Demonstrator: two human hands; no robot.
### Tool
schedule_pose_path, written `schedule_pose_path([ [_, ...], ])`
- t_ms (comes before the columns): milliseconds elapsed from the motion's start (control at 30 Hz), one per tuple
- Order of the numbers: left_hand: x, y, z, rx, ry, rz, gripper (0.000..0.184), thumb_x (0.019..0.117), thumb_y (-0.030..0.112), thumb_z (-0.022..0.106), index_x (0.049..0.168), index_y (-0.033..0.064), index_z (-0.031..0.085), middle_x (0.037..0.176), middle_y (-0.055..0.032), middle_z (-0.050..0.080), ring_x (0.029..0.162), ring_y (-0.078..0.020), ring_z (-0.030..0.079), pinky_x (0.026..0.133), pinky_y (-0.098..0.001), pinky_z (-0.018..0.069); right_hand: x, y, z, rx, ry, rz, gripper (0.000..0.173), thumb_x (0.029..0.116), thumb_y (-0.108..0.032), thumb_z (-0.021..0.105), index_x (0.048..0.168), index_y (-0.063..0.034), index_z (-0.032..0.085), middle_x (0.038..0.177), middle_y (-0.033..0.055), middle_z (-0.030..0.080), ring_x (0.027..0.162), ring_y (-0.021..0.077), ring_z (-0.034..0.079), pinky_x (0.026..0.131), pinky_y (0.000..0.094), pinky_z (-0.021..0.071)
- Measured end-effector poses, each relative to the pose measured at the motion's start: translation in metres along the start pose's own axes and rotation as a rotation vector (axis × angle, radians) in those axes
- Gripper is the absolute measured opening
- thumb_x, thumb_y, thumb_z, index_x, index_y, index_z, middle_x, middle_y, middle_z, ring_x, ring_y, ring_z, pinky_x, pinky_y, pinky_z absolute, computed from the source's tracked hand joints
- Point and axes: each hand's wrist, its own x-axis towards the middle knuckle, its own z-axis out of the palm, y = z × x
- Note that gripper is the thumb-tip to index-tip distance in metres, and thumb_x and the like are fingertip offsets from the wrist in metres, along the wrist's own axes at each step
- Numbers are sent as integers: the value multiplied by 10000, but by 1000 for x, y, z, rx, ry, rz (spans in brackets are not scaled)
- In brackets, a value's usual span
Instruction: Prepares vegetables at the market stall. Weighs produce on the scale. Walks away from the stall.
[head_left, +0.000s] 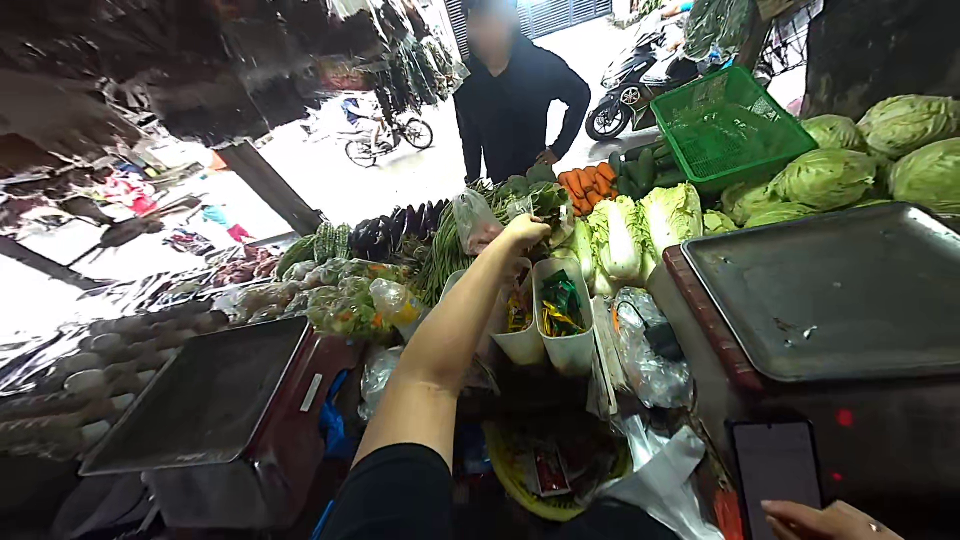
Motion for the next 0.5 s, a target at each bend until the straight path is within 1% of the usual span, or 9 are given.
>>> schedule_pose_path([
  [33, -2, -4, -5, 15, 6, -13, 491, 993, 250, 639, 1414, 12, 553, 1303, -246, 617, 1189, -360, 602, 1004, -542, 480, -1, 2, 0, -1, -15, -6, 231, 1007, -156, 656, 1131, 17, 745, 886, 204, 721, 801, 303, 683, 782, 440, 567],
  [100, -11, -19, -10, 48, 66, -2, 448, 978, 224, 623, 1353, -17, 575, 1255, -256, 637, 1165, -371, 623, 1003, -568, 490, -6, 3, -4, -18, -10, -14, 226, 1010, -165, 658, 1133, 2, 748, 869, 191, 724, 786, 285, 682, 775, 427, 563],
  [133, -20, -25, -12, 53, 114, 9, 475, 968, 219, 638, 1368, -25, 558, 1280, -270, 625, 1192, -388, 613, 1019, -585, 482, -8, 4, -6, -36, 8, -19, 224, 1012, -168, 657, 1130, -2, 749, 862, 183, 725, 785, 270, 680, 777, 412, 560],
  [167, -34, -30, -14, 53, 160, 24, 538, 965, 219, 651, 1423, -25, 512, 1356, -278, 583, 1259, -400, 578, 1061, -588, 459, -11, 5, -7, -52, 40, -24, 222, 1013, -172, 654, 1122, -3, 749, 856, 174, 723, 781, 251, 675, 773, 391, 557],
  [233, -68, -39, -14, 51, 248, 109, 620, 968, 201, 659, 1497, -27, 432, 1483, -287, 473, 1363, -408, 493, 1125, -575, 410, -16, 14, -4, -92, 163, -23, 237, 1012, -199, 635, 1103, -12, 750, 868, 147, 729, 791, 197, 680, 765, 337, 565],
  [300, -111, -45, -6, 52, 317, 249, 595, 979, 184, 643, 1497, -21, 437, 1498, -264, 471, 1368, -362, 500, 1125, -521, 430, -22, 27, 3, -148, 351, -13, 272, 1010, -234, 605, 1079, -12, 745, 902, 131, 738, 801, 134, 687, 755, 267, 577],
  [400, -184, -64, 31, 92, 451, 504, 496, 1004, 198, 559, 1455, 3, 489, 1479, -194, 516, 1358, -267, 520, 1090, -452, 469, -34, 41, 6, -142, 468, 63, 303, 1031, -213, 588, 1111, 43, 729, 946, 158, 738, 791, 73, 677, 742, 194, 565],
  [433, -206, -75, 48, 119, 527, 589, 455, 1014, 185, 528, 1428, -3, 504, 1467, -179, 529, 1361, -253, 517, 1091, -447, 471, -38, 45, 7, -132, 482, 89, 312, 1037, -213, 588, 1125, 55, 720, 948, 164, 732, 790, 65, 670, 742, 181, 558],
  [500, -237, -107, 88, 153, 679, 704, 362, 1014, 164, 533, 1332, -6, 566, 1391, -164, 577, 1318, -260, 537, 1064, -449, 480, -46, 50, 13, -134, 498, 126, 324, 1043, -220, 583, 1158, 56, 708, 967, 173, 720, 834, 87, 666, 775, 193, 548],
])
